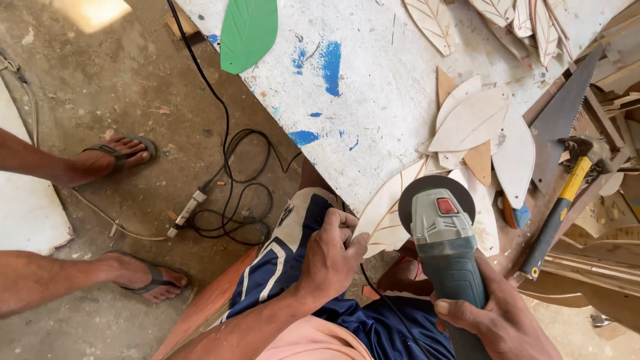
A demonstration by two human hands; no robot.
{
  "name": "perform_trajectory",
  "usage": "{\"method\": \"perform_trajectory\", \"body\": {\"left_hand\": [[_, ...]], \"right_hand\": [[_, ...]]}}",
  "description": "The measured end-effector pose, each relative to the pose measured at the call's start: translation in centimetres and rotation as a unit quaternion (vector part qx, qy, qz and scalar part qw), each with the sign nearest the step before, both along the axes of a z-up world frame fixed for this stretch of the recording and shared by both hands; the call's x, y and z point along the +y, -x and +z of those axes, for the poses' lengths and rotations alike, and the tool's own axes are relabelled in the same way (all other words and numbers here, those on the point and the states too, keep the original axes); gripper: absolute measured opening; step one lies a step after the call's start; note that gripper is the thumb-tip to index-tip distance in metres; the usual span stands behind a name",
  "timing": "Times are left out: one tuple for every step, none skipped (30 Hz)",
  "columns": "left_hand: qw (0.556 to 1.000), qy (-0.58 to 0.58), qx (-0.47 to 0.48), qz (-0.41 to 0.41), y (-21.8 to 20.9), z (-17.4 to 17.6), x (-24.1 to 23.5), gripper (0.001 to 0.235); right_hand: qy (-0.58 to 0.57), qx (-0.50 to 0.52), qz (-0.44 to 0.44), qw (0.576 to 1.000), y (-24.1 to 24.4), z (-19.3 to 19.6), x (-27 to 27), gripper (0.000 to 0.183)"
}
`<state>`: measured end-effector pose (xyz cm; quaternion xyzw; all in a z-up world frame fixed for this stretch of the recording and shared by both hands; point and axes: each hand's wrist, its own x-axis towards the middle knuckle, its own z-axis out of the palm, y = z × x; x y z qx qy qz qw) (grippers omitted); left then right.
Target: Sanding the edges of leaf-shaped wooden cutouts using an angle grinder
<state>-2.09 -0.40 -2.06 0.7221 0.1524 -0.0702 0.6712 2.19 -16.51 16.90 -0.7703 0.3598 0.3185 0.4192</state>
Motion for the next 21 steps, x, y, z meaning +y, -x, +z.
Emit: {"method": "perform_trajectory", "body": {"left_hand": [[1.0,-0.02,-0.003,0.007,0.0,-0.2,-0.1,0.024],[1.0,-0.02,-0.003,0.007,0.1,-0.1,-0.2,0.024],[1.0,-0.02,0.005,0.003,0.1,-0.1,-0.2,0.024],[1.0,-0.02,0.016,-0.001,0.2,-0.1,-0.3,0.025],[1.0,-0.019,0.018,-0.001,0.2,-0.1,-0.4,0.025],[1.0,-0.024,0.012,0.005,0.2,-0.2,-0.5,0.025],[1.0,-0.029,0.006,0.01,0.1,-0.3,-0.6,0.025],[0.999,-0.029,0.006,0.011,0.2,-0.3,-0.7,0.025],[1.0,-0.025,0.003,0.012,0.2,-0.2,-0.7,0.024],[1.0,-0.02,0.0,0.012,0.2,-0.2,-0.7,0.023],[1.0,-0.02,0.001,0.012,0.2,-0.3,-0.7,0.023],[1.0,-0.026,-0.002,0.014,0.3,-0.4,-0.8,0.024],[0.999,-0.033,-0.005,0.016,0.3,-0.5,-0.9,0.024],[0.999,-0.033,-0.004,0.016,0.3,-0.6,-1.0,0.024],[0.999,-0.039,-0.011,0.022,0.3,-0.6,-1.1,0.024],[0.998,-0.045,-0.018,0.027,0.2,-0.7,-1.2,0.025],[0.998,-0.045,-0.019,0.027,0.2,-0.7,-1.2,0.025],[0.999,-0.039,-0.017,0.026,0.3,-0.6,-1.2,0.024],[0.999,-0.034,-0.016,0.025,0.4,-0.5,-1.3,0.024],[0.999,-0.033,-0.015,0.023,0.4,-0.6,-1.4,0.024],[0.999,-0.035,-0.014,0.021,0.4,-0.7,-1.4,0.024]], "right_hand": [[0.013,0.017,0.035,0.999,0.0,-0.2,-0.2,0.066],[0.013,0.017,0.036,0.999,0.1,-0.2,0.1,0.066],[0.013,0.018,0.01,1.0,0.2,-0.3,0.4,0.065],[0.012,0.02,-0.016,1.0,0.3,-0.2,0.7,0.065],[0.013,0.022,-0.016,1.0,0.4,-0.3,0.7,0.065],[0.022,0.019,-0.01,1.0,0.4,-0.5,0.7,0.066],[0.031,0.017,-0.004,0.999,0.4,-0.6,0.7,0.067],[0.031,0.018,-0.002,0.999,0.6,-1.3,-0.4,0.067],[0.013,0.008,0.047,0.999,0.8,-2.0,-1.6,0.059],[-0.006,0.0,0.097,0.995,1.0,-2.8,-2.8,0.051],[-0.006,0.0,0.097,0.995,0.9,-2.5,-2.1,0.051],[-0.012,0.009,0.047,0.999,0.9,-2.1,-1.4,0.052],[-0.018,0.018,-0.002,1.0,0.9,-1.7,-0.8,0.053],[-0.019,0.019,-0.001,1.0,1.1,-2.1,-1.4,0.053],[0.009,-0.006,0.087,0.996,1.3,-2.6,-2.0,0.041],[0.037,-0.032,0.174,0.983,1.4,-3.0,-2.5,0.029],[0.036,-0.033,0.174,0.984,1.4,-2.8,-2.2,0.029],[0.051,-0.02,0.171,0.984,1.4,-2.5,-1.9,0.03],[0.066,-0.008,0.167,0.984,1.3,-2.2,-1.5,0.032],[0.067,-0.008,0.165,0.984,1.3,-2.2,-1.5,0.032],[0.057,-0.007,0.149,0.987,1.2,-2.2,-1.5,0.037]]}}
